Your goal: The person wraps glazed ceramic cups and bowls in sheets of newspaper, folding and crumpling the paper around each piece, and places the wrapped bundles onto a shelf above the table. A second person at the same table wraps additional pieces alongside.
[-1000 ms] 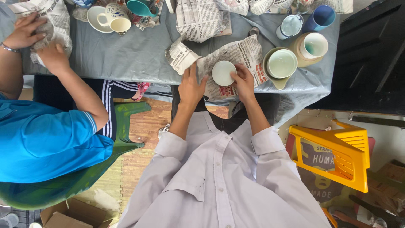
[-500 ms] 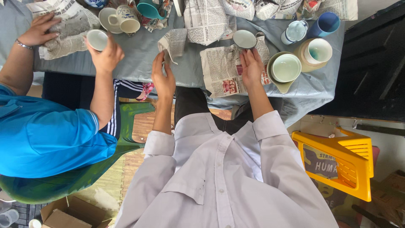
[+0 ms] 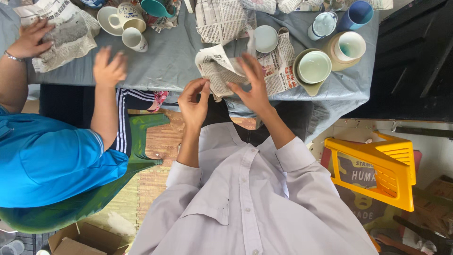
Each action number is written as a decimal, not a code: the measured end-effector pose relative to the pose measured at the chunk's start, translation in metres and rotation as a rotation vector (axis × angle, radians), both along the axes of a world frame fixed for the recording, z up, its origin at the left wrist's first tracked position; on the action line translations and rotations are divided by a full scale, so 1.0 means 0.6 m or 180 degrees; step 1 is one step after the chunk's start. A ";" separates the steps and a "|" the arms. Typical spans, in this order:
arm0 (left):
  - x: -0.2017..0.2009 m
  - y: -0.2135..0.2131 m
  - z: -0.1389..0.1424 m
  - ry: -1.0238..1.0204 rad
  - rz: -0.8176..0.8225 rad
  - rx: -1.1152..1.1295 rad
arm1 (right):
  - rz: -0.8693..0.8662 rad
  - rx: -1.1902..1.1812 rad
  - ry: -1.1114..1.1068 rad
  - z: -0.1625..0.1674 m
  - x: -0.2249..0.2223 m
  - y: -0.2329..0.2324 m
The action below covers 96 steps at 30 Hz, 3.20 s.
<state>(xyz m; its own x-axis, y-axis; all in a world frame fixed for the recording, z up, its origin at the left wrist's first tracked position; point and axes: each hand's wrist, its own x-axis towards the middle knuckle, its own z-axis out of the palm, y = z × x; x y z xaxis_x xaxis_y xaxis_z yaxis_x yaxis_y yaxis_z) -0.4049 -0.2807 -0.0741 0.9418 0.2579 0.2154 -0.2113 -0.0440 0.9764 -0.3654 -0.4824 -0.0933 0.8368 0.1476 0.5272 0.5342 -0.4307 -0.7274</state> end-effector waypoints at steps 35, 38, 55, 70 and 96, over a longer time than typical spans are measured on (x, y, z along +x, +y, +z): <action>-0.026 -0.019 -0.103 0.0704 -0.0100 -0.1434 | -0.0264 0.2005 0.1661 -0.143 -0.076 -0.001; -0.031 -0.033 -0.090 0.0552 -0.0288 -0.1423 | -0.0096 0.3298 0.2112 -0.146 -0.076 0.007; 0.088 -0.088 -0.159 0.0320 0.0746 0.1596 | -0.1097 0.4287 0.2224 -0.146 -0.091 -0.037; 0.074 -0.070 -0.158 0.1757 0.0097 -0.0350 | -0.1649 0.0334 0.0162 -0.029 -0.020 -0.095; 0.043 -0.007 -0.157 0.1410 0.0920 -0.0205 | -0.1219 0.0306 0.0840 -0.014 0.109 -0.093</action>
<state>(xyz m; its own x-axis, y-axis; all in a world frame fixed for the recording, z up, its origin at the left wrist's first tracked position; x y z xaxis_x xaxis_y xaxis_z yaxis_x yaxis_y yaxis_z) -0.3793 -0.2846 -0.1685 0.8275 0.5200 -0.2116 0.2339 0.0234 0.9720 -0.3000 -0.5382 -0.1018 0.9287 -0.2367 0.2855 0.1418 -0.4848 -0.8631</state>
